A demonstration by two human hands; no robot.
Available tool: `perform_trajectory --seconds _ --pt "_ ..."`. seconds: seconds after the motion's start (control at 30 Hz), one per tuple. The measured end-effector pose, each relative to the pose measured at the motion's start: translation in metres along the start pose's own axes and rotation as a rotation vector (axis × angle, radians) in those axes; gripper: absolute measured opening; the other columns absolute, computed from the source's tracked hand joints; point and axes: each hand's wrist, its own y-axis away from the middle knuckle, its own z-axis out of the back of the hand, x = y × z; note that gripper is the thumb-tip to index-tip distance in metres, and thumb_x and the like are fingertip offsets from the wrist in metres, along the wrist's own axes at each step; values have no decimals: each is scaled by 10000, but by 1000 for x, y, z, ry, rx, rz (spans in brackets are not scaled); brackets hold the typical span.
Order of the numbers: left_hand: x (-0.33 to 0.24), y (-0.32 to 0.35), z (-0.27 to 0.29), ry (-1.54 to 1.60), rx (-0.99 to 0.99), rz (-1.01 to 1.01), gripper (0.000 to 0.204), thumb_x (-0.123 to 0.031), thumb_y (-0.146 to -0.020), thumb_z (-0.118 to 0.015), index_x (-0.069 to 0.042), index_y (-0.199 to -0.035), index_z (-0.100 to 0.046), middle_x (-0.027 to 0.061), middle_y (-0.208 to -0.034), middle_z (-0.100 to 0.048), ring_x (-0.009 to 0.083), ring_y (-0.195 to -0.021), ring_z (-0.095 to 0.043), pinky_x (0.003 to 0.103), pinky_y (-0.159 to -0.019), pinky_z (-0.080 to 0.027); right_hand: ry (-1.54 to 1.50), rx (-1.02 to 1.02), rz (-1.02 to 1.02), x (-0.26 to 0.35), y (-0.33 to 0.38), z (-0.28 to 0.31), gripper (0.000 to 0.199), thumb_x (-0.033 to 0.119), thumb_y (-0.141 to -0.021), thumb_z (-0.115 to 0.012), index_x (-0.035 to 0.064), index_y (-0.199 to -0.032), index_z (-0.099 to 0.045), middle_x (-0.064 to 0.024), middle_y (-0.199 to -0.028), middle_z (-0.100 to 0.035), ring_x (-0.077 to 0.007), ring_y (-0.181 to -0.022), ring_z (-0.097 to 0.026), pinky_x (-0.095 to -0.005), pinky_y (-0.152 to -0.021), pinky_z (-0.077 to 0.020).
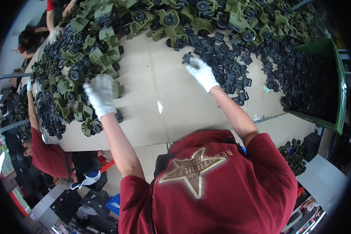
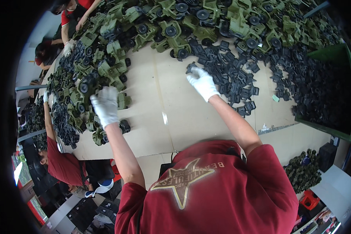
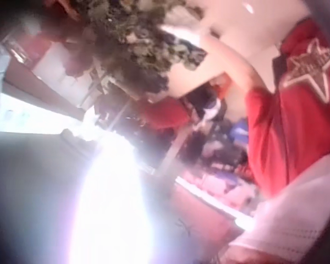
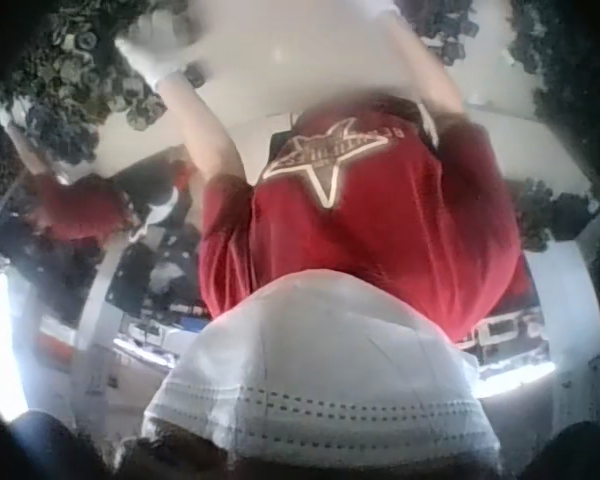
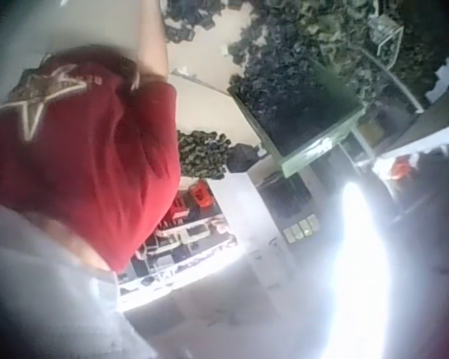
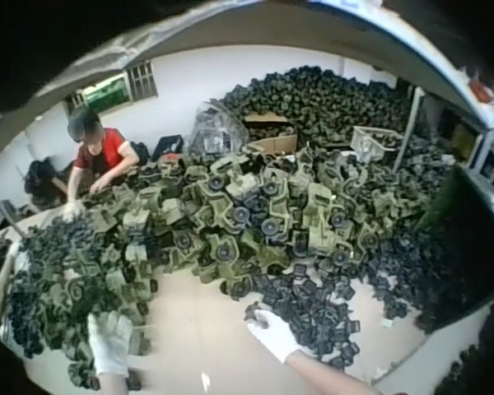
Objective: The person assembles toy military vehicles by hand, attaching plastic wheels to plastic chassis.
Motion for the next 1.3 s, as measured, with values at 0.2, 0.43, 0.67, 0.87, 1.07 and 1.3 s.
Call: perform_trajectory --seconds 0.2,0.43,0.67,0.87,1.07,1.3 --pt "90 63 65 -985 161 -150 243 -234 -929 -659 -22 -1047 -672 39 -939 -686 141 -867 -644 303 -813 -527 806 -76 58 86 -88 -11 805 523 -714 -736 77 -1341 -497 -191 -1278 -570 -390 -1172 -536 -476 -986 -427" --pt "39 134 114 -1787 -356 -927 901 -175 -694 -804 -7 -1440 -327 220 -1361 -462 380 -1292 -416 501 -1059 -359 364 -134 63 57 -84 -12 496 330 -780 -735 28 -1159 -630 -217 -1103 -643 -338 -1025 -621 -395 -904 -491" --pt "54 90 173 -876 -368 -223 1152 -216 -760 -822 24 -1515 13 230 -1474 -329 268 -1345 -375 366 -1116 -320 -421 585 -314 149 -31 -92 761 332 -790 -781 -75 -1349 -463 -171 -1244 -600 -237 -1122 -597 -347 -947 -487" --pt "66 24 170 -685 -281 -391 1076 -251 -821 -777 -45 -1538 -1 194 -1396 -434 225 -1131 -525 320 -1000 -422 -683 776 146 267 -42 -193 853 461 -869 -692 -1 -1472 -305 -158 -1369 -516 -201 -1155 -558 -303 -907 -471" --pt "64 3 110 -1233 -732 -351 1204 -324 -739 -842 74 -1479 21 264 -1392 -314 337 -1196 -451 422 -1021 -450 185 678 295 123 15 -149 447 368 -896 -634 25 -1182 -627 -174 -1084 -678 -302 -933 -664 -369 -834 -517" --pt "48 -68 116 -1204 -811 -413 1324 -234 -662 -891 -9 -1488 119 335 -1314 -331 420 -1135 -509 456 -983 -482 430 555 37 27 80 -45 339 336 -900 -607 76 -1102 -685 -188 -1066 -680 -340 -1010 -644 -388 -909 -500"
